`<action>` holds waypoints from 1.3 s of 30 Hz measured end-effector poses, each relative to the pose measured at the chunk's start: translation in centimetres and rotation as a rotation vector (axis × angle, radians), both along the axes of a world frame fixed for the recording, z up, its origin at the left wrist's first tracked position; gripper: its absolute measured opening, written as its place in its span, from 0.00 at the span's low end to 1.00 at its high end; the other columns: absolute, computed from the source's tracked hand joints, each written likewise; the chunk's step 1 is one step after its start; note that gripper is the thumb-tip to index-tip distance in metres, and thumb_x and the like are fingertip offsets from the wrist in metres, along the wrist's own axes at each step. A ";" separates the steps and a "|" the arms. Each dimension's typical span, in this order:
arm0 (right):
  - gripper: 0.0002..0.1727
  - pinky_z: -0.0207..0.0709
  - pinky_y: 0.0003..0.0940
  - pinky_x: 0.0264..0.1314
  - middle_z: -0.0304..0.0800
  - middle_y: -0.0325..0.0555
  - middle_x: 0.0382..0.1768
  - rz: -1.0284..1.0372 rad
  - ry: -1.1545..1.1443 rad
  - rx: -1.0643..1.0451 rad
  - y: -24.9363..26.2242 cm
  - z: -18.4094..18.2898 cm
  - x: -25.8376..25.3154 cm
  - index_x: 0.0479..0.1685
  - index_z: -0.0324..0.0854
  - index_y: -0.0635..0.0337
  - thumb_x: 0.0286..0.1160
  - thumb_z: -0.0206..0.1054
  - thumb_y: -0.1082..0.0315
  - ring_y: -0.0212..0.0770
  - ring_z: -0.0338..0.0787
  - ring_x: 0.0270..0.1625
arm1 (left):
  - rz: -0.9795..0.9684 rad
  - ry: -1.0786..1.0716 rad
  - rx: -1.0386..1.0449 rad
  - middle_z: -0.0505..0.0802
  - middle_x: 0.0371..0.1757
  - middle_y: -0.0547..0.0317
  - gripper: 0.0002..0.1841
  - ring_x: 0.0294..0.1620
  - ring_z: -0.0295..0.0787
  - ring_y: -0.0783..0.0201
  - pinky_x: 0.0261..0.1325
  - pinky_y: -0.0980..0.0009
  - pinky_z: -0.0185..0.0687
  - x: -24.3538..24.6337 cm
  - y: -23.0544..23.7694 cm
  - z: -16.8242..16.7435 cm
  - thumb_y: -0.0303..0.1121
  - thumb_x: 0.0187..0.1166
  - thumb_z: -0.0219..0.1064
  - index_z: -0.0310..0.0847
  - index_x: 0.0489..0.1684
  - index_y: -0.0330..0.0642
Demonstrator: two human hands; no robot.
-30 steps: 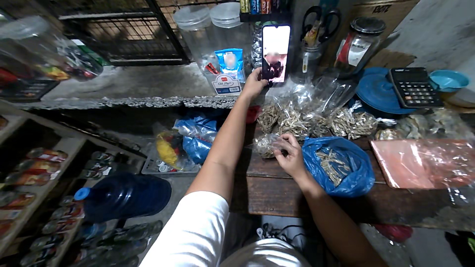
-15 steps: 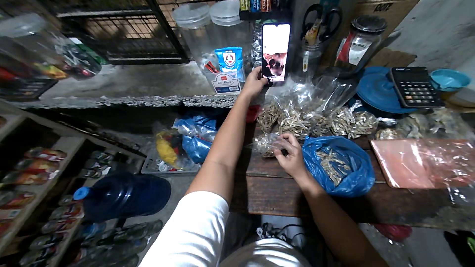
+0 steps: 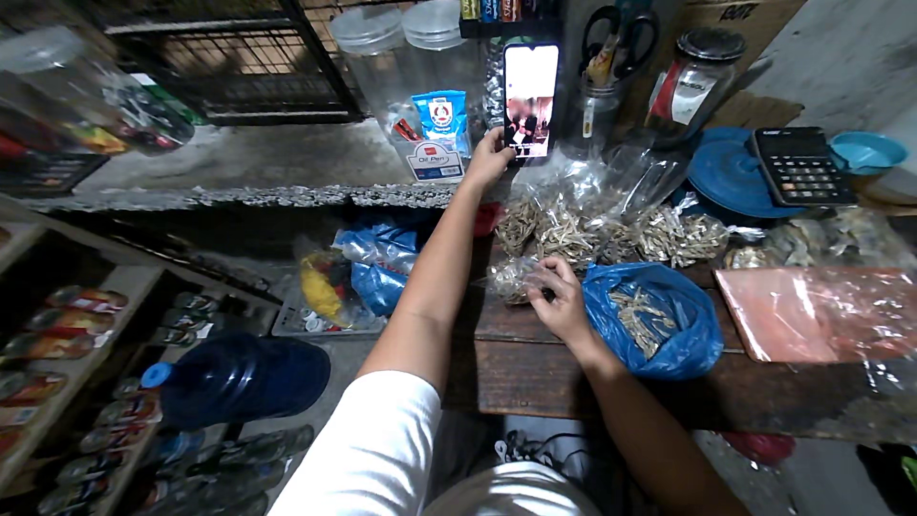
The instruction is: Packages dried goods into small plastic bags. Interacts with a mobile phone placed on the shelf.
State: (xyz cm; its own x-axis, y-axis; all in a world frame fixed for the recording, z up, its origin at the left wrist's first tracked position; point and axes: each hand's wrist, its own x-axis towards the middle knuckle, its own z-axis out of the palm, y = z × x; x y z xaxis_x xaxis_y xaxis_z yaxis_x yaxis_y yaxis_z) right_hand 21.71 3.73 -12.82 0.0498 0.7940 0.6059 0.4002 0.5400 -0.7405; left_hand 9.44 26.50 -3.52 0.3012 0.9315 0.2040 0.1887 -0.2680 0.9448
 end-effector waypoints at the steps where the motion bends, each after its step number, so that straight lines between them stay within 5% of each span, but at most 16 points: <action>1: 0.13 0.83 0.31 0.56 0.87 0.60 0.47 0.003 0.003 0.003 0.0 0.0 0.0 0.36 0.92 0.70 0.69 0.68 0.68 0.42 0.87 0.50 | 0.002 0.001 -0.002 0.86 0.61 0.43 0.21 0.54 0.84 0.66 0.59 0.69 0.80 0.0 0.0 0.0 0.20 0.81 0.56 0.70 0.73 0.29; 28: 0.13 0.82 0.31 0.56 0.88 0.60 0.48 0.001 -0.001 0.016 0.1 0.0 0.0 0.36 0.93 0.70 0.69 0.68 0.67 0.41 0.87 0.51 | 0.017 -0.048 0.015 0.86 0.51 0.53 0.16 0.42 0.80 0.73 0.48 0.76 0.76 0.0 0.3 -0.2 0.23 0.84 0.54 0.74 0.67 0.30; 34: 0.12 0.83 0.31 0.55 0.88 0.60 0.46 -0.003 -0.007 0.023 0.1 0.0 0.0 0.36 0.93 0.70 0.68 0.68 0.68 0.42 0.87 0.49 | 0.014 -0.026 0.007 0.86 0.60 0.45 0.18 0.54 0.83 0.66 0.59 0.69 0.78 -0.1 0.4 -0.2 0.24 0.83 0.54 0.73 0.70 0.29; 39: 0.13 0.83 0.31 0.54 0.88 0.60 0.47 -0.004 -0.012 0.027 0.1 -0.1 0.0 0.36 0.92 0.70 0.69 0.68 0.67 0.42 0.87 0.49 | 0.029 -0.004 0.001 0.86 0.61 0.45 0.18 0.53 0.83 0.66 0.58 0.69 0.78 0.0 0.3 0.0 0.23 0.85 0.52 0.72 0.71 0.29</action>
State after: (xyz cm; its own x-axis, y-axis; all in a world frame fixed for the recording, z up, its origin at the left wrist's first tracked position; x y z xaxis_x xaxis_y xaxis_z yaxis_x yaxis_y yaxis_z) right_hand 21.73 3.86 -12.90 0.0455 0.7771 0.6277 0.4111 0.5581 -0.7208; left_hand 9.43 26.79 -3.56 0.2734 0.9396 0.2059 0.1926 -0.2632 0.9453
